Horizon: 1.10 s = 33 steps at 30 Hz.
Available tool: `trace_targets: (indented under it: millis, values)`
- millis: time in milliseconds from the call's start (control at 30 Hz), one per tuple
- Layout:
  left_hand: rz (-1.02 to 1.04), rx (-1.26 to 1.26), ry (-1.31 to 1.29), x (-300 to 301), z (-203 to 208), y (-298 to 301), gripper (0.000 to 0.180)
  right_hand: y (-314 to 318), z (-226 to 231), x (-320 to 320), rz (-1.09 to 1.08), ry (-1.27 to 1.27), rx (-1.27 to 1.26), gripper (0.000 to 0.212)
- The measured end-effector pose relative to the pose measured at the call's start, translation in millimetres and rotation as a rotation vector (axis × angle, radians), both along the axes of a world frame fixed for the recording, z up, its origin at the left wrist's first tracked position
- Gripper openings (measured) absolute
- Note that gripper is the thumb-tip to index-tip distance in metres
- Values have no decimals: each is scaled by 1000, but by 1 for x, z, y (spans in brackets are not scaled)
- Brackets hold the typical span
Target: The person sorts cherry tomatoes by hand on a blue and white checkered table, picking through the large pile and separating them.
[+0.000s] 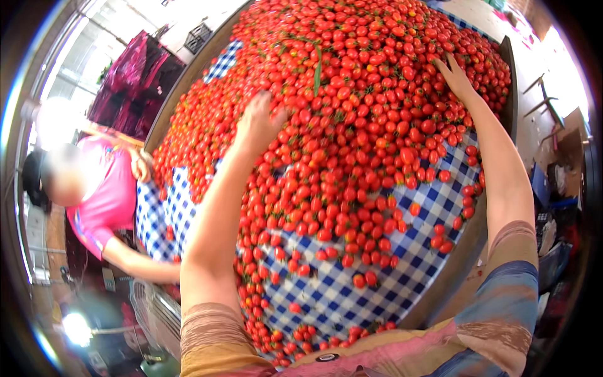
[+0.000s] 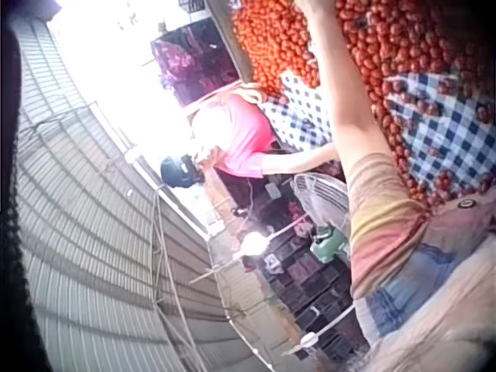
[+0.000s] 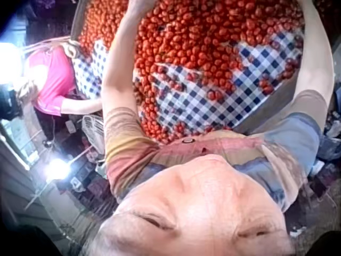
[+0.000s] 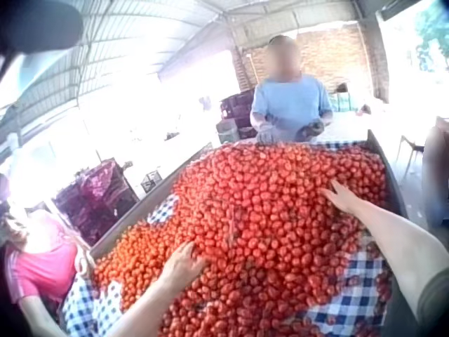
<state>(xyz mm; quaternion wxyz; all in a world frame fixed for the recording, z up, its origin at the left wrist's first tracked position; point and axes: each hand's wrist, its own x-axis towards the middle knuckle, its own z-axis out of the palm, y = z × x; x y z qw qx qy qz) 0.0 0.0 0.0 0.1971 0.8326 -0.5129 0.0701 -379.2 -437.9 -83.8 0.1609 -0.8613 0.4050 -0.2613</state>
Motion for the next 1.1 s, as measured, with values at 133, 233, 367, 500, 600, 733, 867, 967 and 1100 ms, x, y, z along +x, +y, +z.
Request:
trace_targets:
  millis: [133, 233, 367, 500, 600, 733, 867, 967, 1100]
  values:
    - [100, 182, 197, 18, -32, -85, 83, 12, 18, 63, 73, 121, 118, 77]
    - [50, 180, 106, 89, -35, -105, 82, 33, 61, 66, 183, -62, 381, 78]
    - [71, 348, 526, 49, -35, -128, 71, 91, 90, 64, 163, -246, 974, 80]
    - [-202, 413, 565, -13, -37, -111, 42, 142, 27, 87, 211, -304, 1348, 76]
    - [-468, 357, 510, -34, -34, -72, 27, 190, 3, 88, 574, -94, 1140, 65]
    - [-544, 377, 699, -74, -39, 43, 44, 313, 38, 51, 863, 120, 977, 65]
    - [-331, 749, 828, -122, 29, 147, 47, 333, 94, 18, 1050, 483, 970, 64]
    - [57, 484, 807, -92, 45, 198, 47, 219, 59, -2, 374, -153, 523, 47]
    - [309, 14, 502, 6, 14, 185, 55, -77, -3, -143, -168, 837, -1008, 62]
